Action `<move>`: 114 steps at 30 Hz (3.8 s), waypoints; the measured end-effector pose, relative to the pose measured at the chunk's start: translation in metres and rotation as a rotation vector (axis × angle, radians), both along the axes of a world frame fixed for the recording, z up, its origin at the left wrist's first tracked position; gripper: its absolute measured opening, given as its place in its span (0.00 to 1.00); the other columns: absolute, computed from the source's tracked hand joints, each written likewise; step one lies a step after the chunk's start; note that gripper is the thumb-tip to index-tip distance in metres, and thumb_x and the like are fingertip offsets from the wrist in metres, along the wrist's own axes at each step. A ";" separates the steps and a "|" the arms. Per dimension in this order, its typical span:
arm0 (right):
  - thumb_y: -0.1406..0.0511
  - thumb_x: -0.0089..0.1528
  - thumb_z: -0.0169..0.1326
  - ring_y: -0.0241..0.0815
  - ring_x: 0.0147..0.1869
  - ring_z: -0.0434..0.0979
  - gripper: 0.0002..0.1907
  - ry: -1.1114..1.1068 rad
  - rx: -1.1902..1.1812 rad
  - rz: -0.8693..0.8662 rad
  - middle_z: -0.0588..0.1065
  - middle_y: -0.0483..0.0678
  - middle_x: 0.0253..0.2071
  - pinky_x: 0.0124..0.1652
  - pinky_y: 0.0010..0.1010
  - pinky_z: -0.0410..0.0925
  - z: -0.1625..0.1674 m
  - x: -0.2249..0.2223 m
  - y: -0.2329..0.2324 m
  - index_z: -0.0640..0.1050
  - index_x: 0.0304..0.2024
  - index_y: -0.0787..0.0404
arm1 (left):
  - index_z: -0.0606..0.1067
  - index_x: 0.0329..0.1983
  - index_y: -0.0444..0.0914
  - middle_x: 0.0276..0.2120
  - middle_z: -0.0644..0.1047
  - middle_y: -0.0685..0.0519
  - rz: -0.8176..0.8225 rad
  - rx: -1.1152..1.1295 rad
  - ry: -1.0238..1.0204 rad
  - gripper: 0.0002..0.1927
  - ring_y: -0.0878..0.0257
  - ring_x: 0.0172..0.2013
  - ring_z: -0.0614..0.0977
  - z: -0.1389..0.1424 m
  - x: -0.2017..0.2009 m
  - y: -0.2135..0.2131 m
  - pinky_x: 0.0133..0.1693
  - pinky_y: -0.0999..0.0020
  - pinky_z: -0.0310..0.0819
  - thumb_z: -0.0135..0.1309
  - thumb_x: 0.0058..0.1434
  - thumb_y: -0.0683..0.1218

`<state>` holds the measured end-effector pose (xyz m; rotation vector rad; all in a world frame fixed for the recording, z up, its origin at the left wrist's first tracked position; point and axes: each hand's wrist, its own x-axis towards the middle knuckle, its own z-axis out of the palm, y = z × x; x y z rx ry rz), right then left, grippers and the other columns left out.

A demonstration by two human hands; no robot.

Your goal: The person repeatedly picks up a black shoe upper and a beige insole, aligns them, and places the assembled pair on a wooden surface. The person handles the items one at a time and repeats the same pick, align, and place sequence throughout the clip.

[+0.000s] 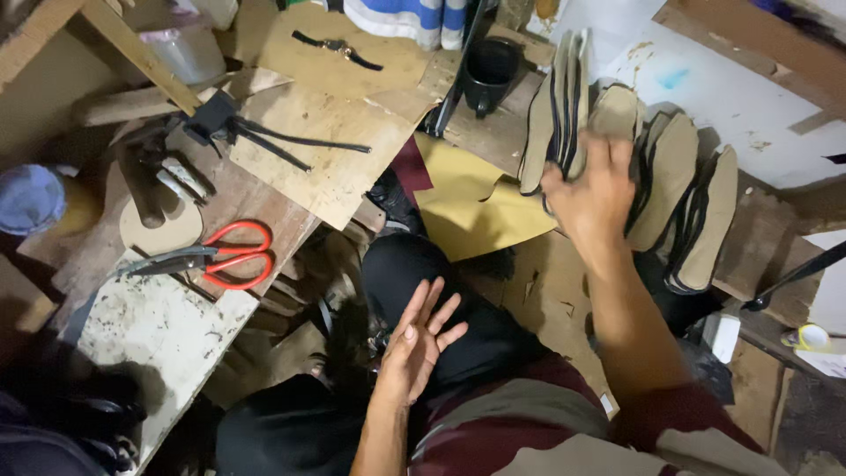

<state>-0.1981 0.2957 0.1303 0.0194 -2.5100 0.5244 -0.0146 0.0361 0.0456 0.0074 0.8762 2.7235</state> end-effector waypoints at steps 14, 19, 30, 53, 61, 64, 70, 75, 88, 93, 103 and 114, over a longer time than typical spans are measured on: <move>0.68 0.58 0.64 0.63 0.54 0.75 0.29 0.024 -0.100 -0.017 0.67 0.59 0.58 0.48 0.50 0.71 -0.024 -0.026 -0.003 0.73 0.62 0.62 | 0.57 0.76 0.39 0.76 0.57 0.41 0.160 -0.055 -0.077 0.40 0.41 0.71 0.64 -0.050 0.011 -0.053 0.65 0.46 0.62 0.53 0.66 0.60; 0.74 0.57 0.62 0.64 0.59 0.73 0.31 0.197 -0.132 0.049 0.65 0.61 0.58 0.53 0.46 0.71 -0.020 -0.008 0.004 0.71 0.63 0.64 | 0.58 0.75 0.39 0.72 0.62 0.39 0.270 -0.013 -0.237 0.39 0.42 0.65 0.70 -0.086 0.018 -0.068 0.63 0.47 0.63 0.51 0.66 0.60; 0.71 0.55 0.69 0.51 0.55 0.72 0.34 -0.067 -0.570 -0.004 0.66 0.55 0.58 0.51 0.40 0.72 -0.007 0.041 0.006 0.69 0.62 0.64 | 0.60 0.73 0.32 0.62 0.73 0.36 0.340 -0.478 -0.169 0.35 0.47 0.57 0.79 -0.065 0.011 -0.044 0.58 0.54 0.72 0.51 0.67 0.50; 0.66 0.59 0.64 0.44 0.54 0.77 0.28 -0.684 -1.089 0.359 0.78 0.55 0.52 0.52 0.34 0.73 -0.029 0.132 -0.003 0.74 0.62 0.63 | 0.67 0.65 0.36 0.44 0.80 0.49 0.017 -0.496 0.003 0.23 0.62 0.38 0.83 -0.004 -0.035 0.036 0.40 0.68 0.80 0.50 0.67 0.41; 0.68 0.65 0.61 0.43 0.48 0.80 0.27 -0.051 -0.970 -0.177 0.78 0.56 0.50 0.44 0.27 0.75 -0.014 0.101 0.120 0.69 0.62 0.73 | 0.66 0.69 0.33 0.54 0.77 0.45 -0.130 -0.590 0.104 0.25 0.59 0.47 0.81 -0.073 -0.033 0.046 0.47 0.67 0.78 0.51 0.69 0.40; 0.66 0.67 0.63 0.46 0.52 0.80 0.28 -0.033 -0.798 -0.225 0.78 0.57 0.52 0.48 0.31 0.73 -0.034 0.094 0.147 0.69 0.63 0.76 | 0.67 0.67 0.33 0.54 0.77 0.45 -0.135 -0.596 0.029 0.24 0.58 0.47 0.83 -0.087 -0.031 0.040 0.47 0.65 0.80 0.51 0.68 0.41; 0.63 0.63 0.66 0.42 0.47 0.78 0.28 -0.137 -0.478 -0.380 0.78 0.54 0.45 0.47 0.34 0.71 -0.065 0.095 0.172 0.74 0.59 0.74 | 0.67 0.67 0.33 0.54 0.78 0.44 -0.103 -0.615 -0.001 0.24 0.56 0.47 0.84 -0.083 -0.024 0.036 0.47 0.65 0.80 0.51 0.68 0.42; 0.65 0.70 0.62 0.33 0.44 0.69 0.17 0.040 -0.828 -0.231 0.73 0.45 0.42 0.43 0.27 0.65 -0.074 0.100 0.184 0.77 0.57 0.68 | 0.66 0.68 0.33 0.55 0.78 0.43 -0.101 -0.597 0.019 0.25 0.55 0.47 0.83 -0.086 -0.022 0.034 0.47 0.65 0.79 0.51 0.68 0.42; 0.67 0.73 0.56 0.38 0.54 0.75 0.09 0.073 -0.793 -0.302 0.75 0.46 0.54 0.52 0.29 0.71 -0.070 0.177 0.221 0.74 0.53 0.64 | 0.67 0.67 0.33 0.55 0.78 0.42 -0.081 -0.638 0.040 0.23 0.54 0.48 0.84 -0.076 -0.013 0.033 0.48 0.64 0.81 0.49 0.69 0.42; 0.65 0.67 0.62 0.58 0.58 0.73 0.17 -0.040 -0.242 -0.409 0.70 0.62 0.56 0.55 0.43 0.69 -0.081 0.165 0.210 0.78 0.57 0.65 | 0.67 0.67 0.33 0.55 0.78 0.42 -0.062 -0.602 0.034 0.23 0.54 0.47 0.84 -0.075 -0.014 0.035 0.47 0.63 0.81 0.50 0.69 0.41; 0.65 0.58 0.65 0.65 0.65 0.67 0.31 -0.040 0.053 -0.299 0.69 0.58 0.64 0.63 0.51 0.63 -0.071 0.132 0.185 0.74 0.62 0.66 | 0.68 0.67 0.34 0.54 0.78 0.43 -0.049 -0.584 0.023 0.23 0.55 0.47 0.84 -0.081 -0.014 0.034 0.46 0.65 0.80 0.50 0.69 0.42; 0.70 0.53 0.60 0.65 0.68 0.65 0.32 -0.072 0.263 -0.326 0.68 0.56 0.67 0.66 0.53 0.63 -0.066 0.134 0.188 0.74 0.62 0.62 | 0.68 0.67 0.33 0.54 0.78 0.43 -0.059 -0.601 0.021 0.23 0.55 0.47 0.85 -0.080 -0.016 0.034 0.45 0.65 0.81 0.50 0.69 0.41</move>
